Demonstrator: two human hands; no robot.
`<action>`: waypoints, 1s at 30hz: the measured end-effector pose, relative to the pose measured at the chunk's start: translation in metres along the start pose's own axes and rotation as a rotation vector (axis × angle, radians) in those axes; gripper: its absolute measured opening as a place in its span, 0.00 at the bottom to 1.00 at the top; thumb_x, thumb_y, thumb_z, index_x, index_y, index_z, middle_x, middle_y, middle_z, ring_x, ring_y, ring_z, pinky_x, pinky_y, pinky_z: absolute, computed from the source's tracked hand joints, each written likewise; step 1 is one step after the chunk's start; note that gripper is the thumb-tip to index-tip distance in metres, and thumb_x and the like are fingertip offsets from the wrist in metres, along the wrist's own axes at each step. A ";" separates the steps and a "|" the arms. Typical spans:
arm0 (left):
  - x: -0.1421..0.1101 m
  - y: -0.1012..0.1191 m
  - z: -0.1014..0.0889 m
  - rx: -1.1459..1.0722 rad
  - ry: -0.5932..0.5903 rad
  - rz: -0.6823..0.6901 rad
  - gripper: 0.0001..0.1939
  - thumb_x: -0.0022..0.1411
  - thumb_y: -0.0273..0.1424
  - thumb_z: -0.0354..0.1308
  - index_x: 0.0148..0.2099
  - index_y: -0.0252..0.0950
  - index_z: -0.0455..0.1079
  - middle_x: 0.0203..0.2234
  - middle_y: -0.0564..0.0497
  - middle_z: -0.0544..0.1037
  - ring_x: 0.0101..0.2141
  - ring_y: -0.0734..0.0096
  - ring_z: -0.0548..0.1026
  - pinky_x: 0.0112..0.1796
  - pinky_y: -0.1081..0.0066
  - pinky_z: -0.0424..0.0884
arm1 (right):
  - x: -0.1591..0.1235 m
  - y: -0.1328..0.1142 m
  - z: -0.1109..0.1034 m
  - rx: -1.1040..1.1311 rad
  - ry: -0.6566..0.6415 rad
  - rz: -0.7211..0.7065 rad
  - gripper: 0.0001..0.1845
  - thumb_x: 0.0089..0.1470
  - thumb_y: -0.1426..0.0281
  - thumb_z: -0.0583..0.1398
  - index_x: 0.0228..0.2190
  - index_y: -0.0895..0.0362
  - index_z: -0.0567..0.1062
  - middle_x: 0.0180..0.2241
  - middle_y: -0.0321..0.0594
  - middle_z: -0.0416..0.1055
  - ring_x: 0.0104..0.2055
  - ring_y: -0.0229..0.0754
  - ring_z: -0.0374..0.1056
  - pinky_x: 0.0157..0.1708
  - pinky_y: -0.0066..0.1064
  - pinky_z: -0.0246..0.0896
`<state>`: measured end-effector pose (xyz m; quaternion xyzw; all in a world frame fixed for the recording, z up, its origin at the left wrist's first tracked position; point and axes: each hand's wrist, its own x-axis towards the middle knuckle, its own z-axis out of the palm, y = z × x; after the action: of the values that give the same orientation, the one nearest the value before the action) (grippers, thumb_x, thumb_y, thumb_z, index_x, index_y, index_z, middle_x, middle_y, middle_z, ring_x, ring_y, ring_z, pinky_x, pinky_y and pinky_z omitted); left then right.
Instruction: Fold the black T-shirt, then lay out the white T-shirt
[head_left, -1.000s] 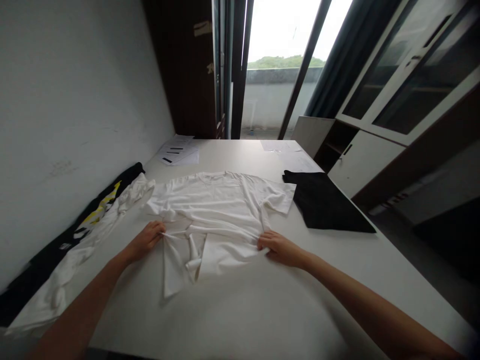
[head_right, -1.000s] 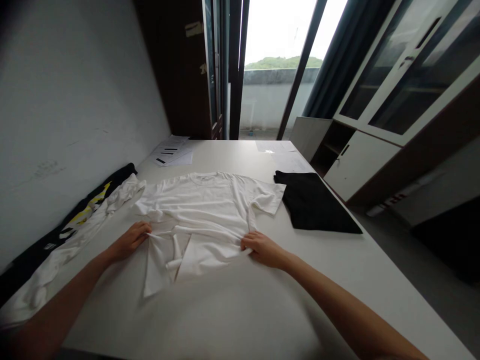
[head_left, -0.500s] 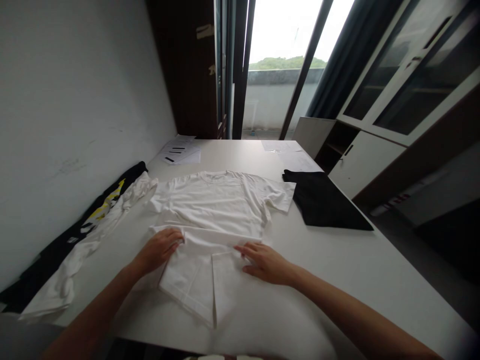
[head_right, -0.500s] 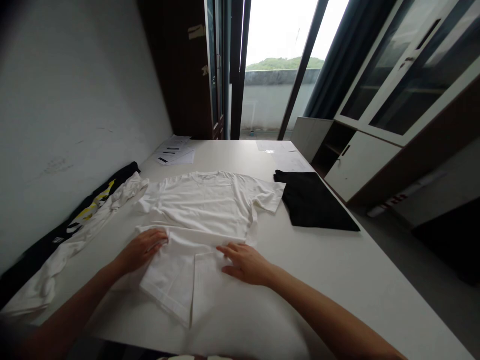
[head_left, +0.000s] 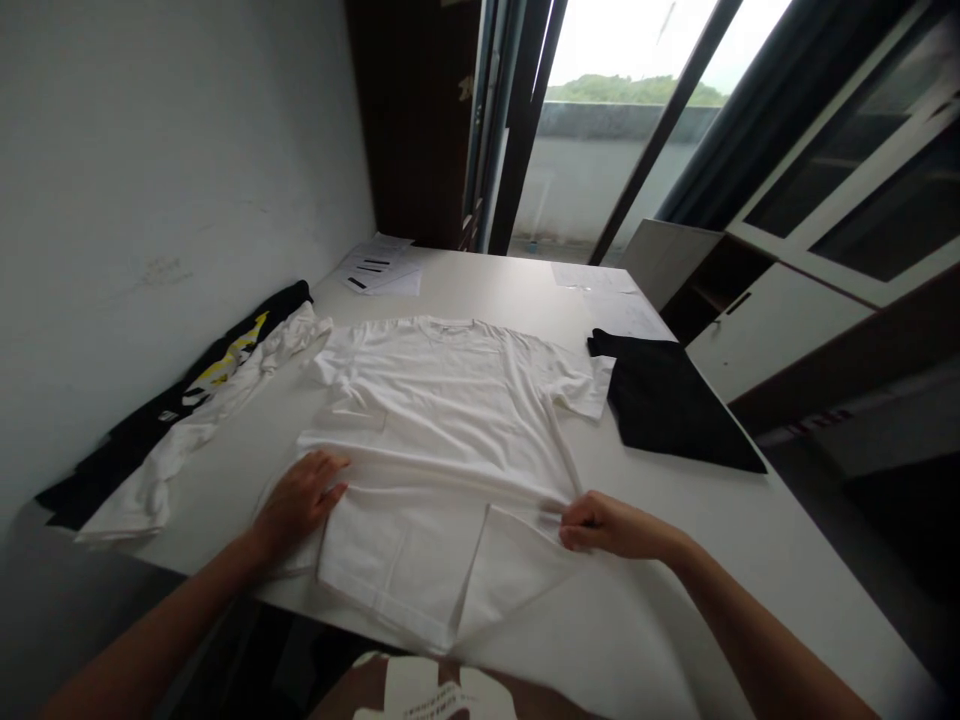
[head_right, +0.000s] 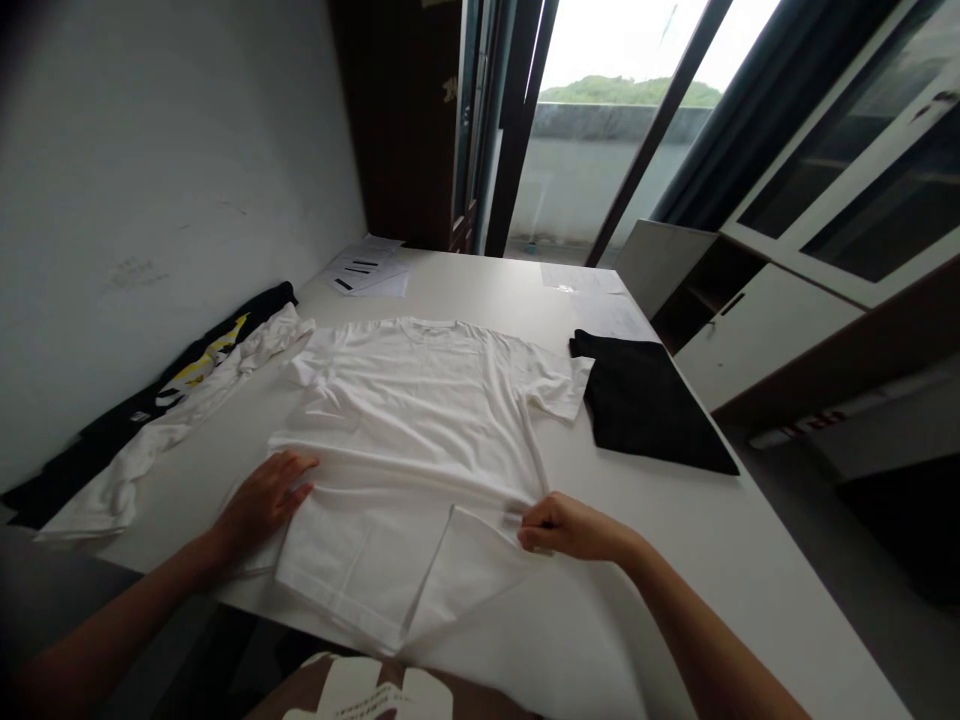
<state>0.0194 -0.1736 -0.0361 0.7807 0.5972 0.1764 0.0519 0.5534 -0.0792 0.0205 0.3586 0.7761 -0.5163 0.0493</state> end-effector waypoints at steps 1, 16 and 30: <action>-0.001 0.000 -0.003 0.013 -0.002 0.000 0.15 0.71 0.38 0.53 0.56 0.44 0.69 0.50 0.46 0.75 0.52 0.51 0.72 0.56 0.51 0.68 | -0.003 0.005 -0.002 0.011 -0.026 0.011 0.30 0.61 0.45 0.57 0.27 0.58 0.80 0.23 0.36 0.68 0.25 0.37 0.58 0.26 0.28 0.53; 0.090 0.027 0.012 -0.219 0.188 -0.083 0.09 0.69 0.34 0.55 0.46 0.39 0.73 0.43 0.46 0.75 0.47 0.60 0.74 0.52 0.60 0.70 | 0.080 0.013 -0.027 -0.245 0.636 -0.086 0.15 0.60 0.59 0.54 0.32 0.53 0.78 0.30 0.38 0.75 0.29 0.42 0.67 0.32 0.32 0.60; 0.194 -0.007 0.051 0.042 0.008 -0.173 0.26 0.68 0.44 0.57 0.63 0.38 0.68 0.65 0.40 0.67 0.66 0.50 0.62 0.65 0.52 0.55 | 0.189 0.024 -0.080 -0.606 0.812 -0.015 0.18 0.66 0.61 0.55 0.52 0.53 0.78 0.59 0.47 0.69 0.59 0.53 0.65 0.60 0.42 0.58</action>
<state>0.0735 0.0194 -0.0441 0.7264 0.6662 0.1617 0.0484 0.4524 0.0887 -0.0454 0.4942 0.8503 -0.0873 -0.1583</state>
